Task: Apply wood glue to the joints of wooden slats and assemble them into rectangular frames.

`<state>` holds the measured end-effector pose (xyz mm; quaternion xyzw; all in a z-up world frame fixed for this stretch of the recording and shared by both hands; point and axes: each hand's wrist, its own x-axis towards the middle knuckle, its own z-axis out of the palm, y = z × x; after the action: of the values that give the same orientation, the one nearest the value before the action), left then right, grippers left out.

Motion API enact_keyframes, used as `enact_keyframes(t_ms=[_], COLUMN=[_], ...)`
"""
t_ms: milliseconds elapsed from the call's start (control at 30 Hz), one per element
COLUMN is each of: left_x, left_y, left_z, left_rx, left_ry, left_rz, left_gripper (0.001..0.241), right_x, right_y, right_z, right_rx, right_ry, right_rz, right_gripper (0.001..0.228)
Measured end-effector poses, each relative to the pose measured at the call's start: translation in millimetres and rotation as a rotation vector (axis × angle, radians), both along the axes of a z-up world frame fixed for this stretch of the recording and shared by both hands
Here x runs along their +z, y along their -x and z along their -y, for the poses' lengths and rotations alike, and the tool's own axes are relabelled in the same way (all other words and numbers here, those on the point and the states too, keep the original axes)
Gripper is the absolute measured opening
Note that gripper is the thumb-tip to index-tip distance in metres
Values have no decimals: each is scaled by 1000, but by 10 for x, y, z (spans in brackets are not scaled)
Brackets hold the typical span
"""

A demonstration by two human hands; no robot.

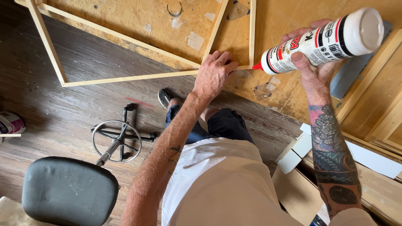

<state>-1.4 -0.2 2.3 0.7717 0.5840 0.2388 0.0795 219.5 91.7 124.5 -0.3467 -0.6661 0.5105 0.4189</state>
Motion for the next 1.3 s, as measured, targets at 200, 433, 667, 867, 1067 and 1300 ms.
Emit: enact_keyframes(t_ms=[200, 433, 667, 867, 1067, 1300], left_x=[23, 39, 79, 69, 82, 88], left_y=[6, 4, 4, 1, 6, -1], left_z=[-7, -4, -2, -7, -5, -20], left_rx=[-5, -15, -9, -4, -2, -8], left_ry=[8, 39, 57, 22, 35, 19], left_rz=[11, 25, 36, 88, 44, 67], left_gripper=[11, 16, 16, 9, 11, 11], right_x=[48, 45, 772, 253, 41, 312], right_y=[-6, -378, 46, 322, 603, 438], right_z=[-13, -319, -975, -1146, -1052, -819], right_rx=[15, -151, 364, 546, 580, 635], right_ry=[20, 186, 9, -591, -813, -1149], right_rz=[-3, 27, 1683, 2485, 2544, 2371], right_gripper=[52, 58, 84, 15, 30, 19])
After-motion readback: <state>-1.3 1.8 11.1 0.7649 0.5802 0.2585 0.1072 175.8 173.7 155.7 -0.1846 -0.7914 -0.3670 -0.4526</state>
